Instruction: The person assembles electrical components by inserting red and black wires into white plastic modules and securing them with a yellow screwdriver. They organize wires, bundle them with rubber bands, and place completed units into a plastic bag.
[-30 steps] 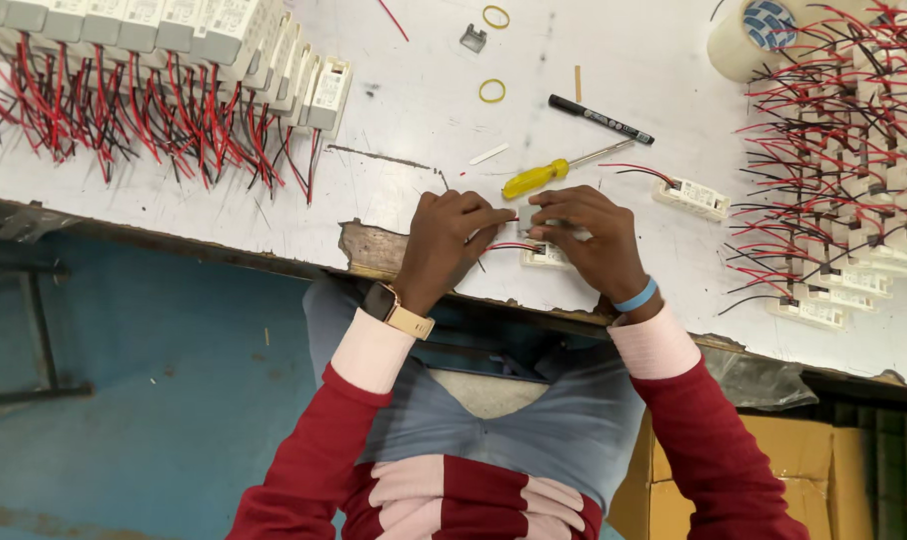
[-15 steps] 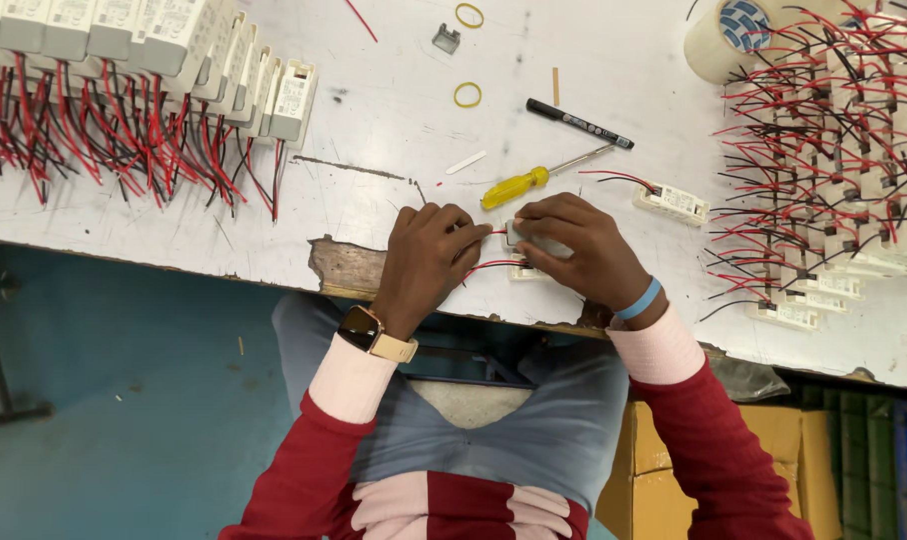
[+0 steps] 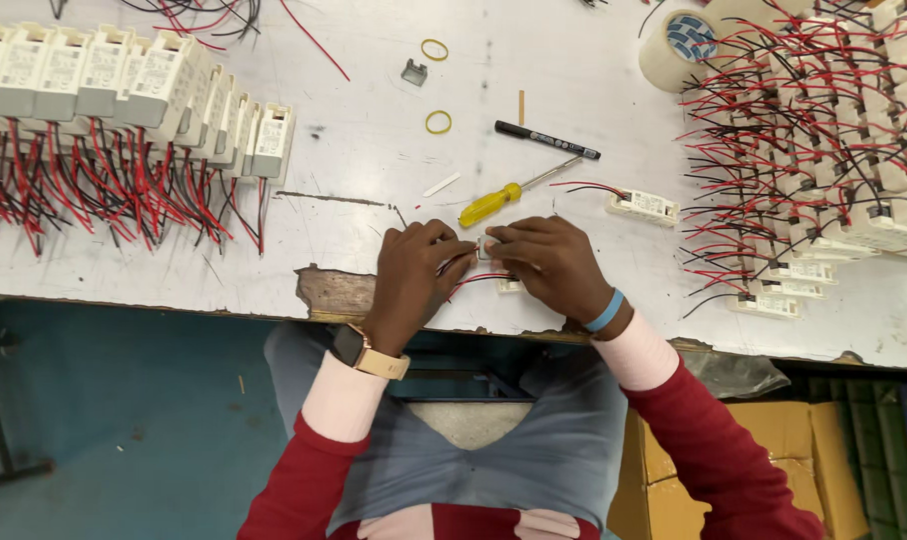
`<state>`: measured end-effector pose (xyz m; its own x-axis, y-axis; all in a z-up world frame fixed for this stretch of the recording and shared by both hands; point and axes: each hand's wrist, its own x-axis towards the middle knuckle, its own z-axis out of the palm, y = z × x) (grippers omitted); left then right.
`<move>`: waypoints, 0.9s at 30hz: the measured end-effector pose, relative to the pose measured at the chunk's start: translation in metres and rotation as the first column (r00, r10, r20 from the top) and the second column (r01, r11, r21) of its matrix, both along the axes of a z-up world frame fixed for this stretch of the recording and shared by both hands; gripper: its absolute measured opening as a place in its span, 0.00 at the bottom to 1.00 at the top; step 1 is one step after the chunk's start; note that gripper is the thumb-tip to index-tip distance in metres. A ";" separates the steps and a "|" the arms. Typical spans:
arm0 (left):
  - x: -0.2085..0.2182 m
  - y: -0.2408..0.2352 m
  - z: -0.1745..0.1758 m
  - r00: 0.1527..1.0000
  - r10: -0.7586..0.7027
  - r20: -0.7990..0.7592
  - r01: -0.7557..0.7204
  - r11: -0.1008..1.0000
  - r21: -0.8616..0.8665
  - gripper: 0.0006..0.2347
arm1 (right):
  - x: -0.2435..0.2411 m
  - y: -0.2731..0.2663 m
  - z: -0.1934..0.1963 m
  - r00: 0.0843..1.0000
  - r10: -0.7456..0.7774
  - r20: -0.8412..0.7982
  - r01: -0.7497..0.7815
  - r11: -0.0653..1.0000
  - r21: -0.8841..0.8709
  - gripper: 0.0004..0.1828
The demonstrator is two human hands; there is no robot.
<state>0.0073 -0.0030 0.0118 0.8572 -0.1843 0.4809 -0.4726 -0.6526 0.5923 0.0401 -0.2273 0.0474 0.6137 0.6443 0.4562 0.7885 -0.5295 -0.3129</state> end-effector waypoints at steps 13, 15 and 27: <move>0.003 -0.001 -0.001 1.000 0.017 0.018 -0.016 1.000 -0.022 0.03 | -0.008 0.006 -0.009 0.995 0.012 -0.103 0.012 0.973 0.230 0.14; 0.006 -0.002 0.000 1.000 0.014 0.022 -0.013 1.000 -0.025 0.03 | -0.004 0.006 -0.008 0.996 0.010 -0.085 0.008 0.977 0.215 0.14; 0.004 -0.002 0.003 1.000 0.010 0.002 -0.010 1.000 -0.022 0.03 | -0.002 0.004 -0.004 0.992 0.064 -0.113 -0.046 0.988 0.148 0.15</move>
<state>0.0108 -0.0050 0.0144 0.8578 -0.1649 0.4867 -0.4674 -0.6440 0.6056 0.0379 -0.2235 0.0432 0.6340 0.6111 0.4739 0.7684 -0.4288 -0.4750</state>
